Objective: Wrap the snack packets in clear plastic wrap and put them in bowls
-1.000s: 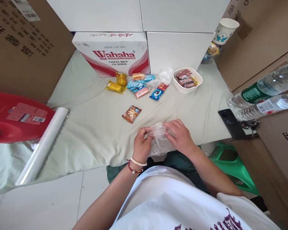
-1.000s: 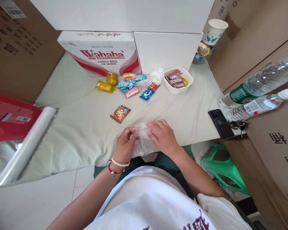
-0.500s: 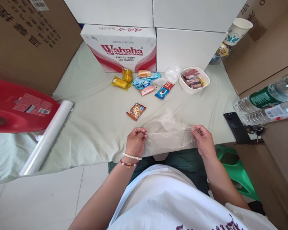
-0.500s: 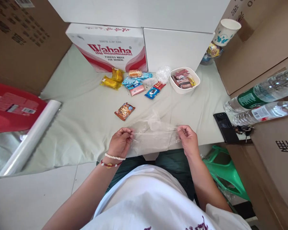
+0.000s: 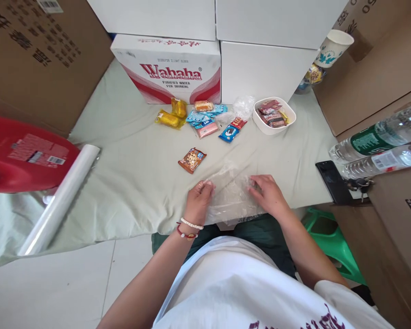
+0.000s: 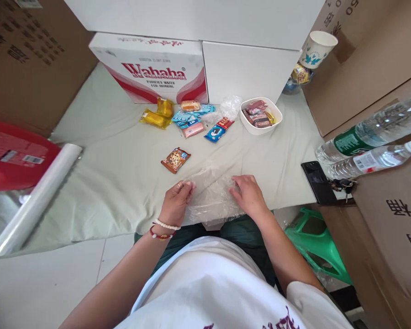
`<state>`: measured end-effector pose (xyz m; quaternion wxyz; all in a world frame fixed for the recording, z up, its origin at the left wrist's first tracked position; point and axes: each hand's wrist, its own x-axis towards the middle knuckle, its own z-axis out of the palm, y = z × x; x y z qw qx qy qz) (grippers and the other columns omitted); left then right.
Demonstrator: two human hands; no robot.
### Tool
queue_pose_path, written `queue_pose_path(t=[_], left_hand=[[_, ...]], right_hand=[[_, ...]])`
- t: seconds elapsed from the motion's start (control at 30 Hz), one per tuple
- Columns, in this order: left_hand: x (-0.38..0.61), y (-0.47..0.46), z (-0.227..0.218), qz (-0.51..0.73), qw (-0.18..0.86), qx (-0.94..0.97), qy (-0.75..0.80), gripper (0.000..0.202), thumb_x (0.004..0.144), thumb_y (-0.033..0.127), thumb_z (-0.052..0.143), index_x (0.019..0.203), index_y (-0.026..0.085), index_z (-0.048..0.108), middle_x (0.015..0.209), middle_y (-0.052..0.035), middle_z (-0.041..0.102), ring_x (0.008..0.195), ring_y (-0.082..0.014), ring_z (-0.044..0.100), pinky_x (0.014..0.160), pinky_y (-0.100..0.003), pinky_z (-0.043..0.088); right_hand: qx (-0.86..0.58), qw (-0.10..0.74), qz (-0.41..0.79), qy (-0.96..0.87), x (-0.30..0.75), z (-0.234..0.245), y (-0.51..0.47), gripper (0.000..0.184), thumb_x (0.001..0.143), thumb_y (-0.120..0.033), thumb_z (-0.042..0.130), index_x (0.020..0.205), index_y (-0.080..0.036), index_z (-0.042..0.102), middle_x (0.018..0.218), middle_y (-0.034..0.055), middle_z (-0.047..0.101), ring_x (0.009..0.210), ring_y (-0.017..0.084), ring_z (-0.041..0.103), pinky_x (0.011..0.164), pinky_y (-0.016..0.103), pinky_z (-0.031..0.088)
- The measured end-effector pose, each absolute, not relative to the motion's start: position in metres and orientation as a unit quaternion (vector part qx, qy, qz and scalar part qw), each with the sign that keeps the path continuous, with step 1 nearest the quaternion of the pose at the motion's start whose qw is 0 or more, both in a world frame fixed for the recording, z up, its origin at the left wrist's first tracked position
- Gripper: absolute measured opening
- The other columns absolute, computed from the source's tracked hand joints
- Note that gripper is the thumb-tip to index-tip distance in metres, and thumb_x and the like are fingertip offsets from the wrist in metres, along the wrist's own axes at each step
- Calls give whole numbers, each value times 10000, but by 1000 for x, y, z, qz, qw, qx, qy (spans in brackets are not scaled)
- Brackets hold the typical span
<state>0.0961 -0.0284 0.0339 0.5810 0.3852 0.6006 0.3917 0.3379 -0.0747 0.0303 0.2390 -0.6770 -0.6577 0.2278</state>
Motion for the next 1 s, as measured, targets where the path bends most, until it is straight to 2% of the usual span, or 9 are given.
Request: queue_pose_path(t=[0.17,0.3,0.37,0.43,0.53,0.63,0.73,0.9,1.0], left_hand=[[62,-15,29,395,582,318,636,357,929,527,521,814,203,618,724,-10,581,478,-108,401,472,-275,269],[32,-6,23,412,477,311,711,297,841,483,627,935,206,581,840,-7,605,584,-129,503,504,-269,363],[26,-9,22,438,363,362,738,390,769,425,719,1052,203,568,1017,-44,619,782,-172,595,638,-312,485],[26,-16,24,458,188,474,728,477,757,368,753,1158,185,570,1186,-111,605,1072,-255,620,889,-427,539],[35,-25,27,405,-6,688,602,359,888,305,682,1225,194,625,1315,-162,636,1399,-327,510,1194,-561,360],[40,-27,22,257,-12,835,487,349,1014,291,548,1345,239,645,1475,-138,639,1504,-296,461,1285,-570,206],[31,-27,6,136,27,868,477,491,1072,361,418,1531,233,537,1630,-146,506,1523,-305,456,1288,-608,174],[10,-37,-12,91,32,868,487,595,1089,420,324,1622,174,420,1677,-170,406,1533,-333,446,1265,-659,195],[9,-42,-12,90,34,867,490,659,1082,476,333,1650,143,358,1681,-189,384,1538,-351,434,1266,-677,180]], right_hand=[[-733,325,280,-528,321,15,-49,293,1012,-413,456,1037,-235,687,763,23,718,745,222,693,747,338,535],[-749,328,295,-494,319,17,-48,284,1009,-413,434,1028,-233,653,651,-4,664,656,213,673,672,302,486],[-752,321,284,-500,318,16,-49,294,1002,-421,434,1013,-231,658,682,11,682,677,217,670,669,299,471],[-752,325,272,-505,318,14,-49,317,995,-441,438,1016,-226,671,757,33,717,702,218,667,675,301,465],[-749,333,258,-512,318,11,-48,344,980,-460,450,1013,-219,693,828,50,743,721,216,663,702,311,465],[-741,334,257,-523,324,9,-49,359,966,-469,462,1000,-216,714,840,52,752,739,217,664,727,319,473],[-745,319,258,-526,340,9,-55,374,951,-484,472,997,-216,729,839,50,754,733,215,662,721,321,482],[-773,204,243,-549,376,25,-48,370,967,-484,482,958,-221,742,752,32,726,681,218,663,658,319,486],[-772,109,156,-606,381,44,-9,373,1034,-402,436,1025,-208,755,895,68,766,823,249,710,722,339,513]])
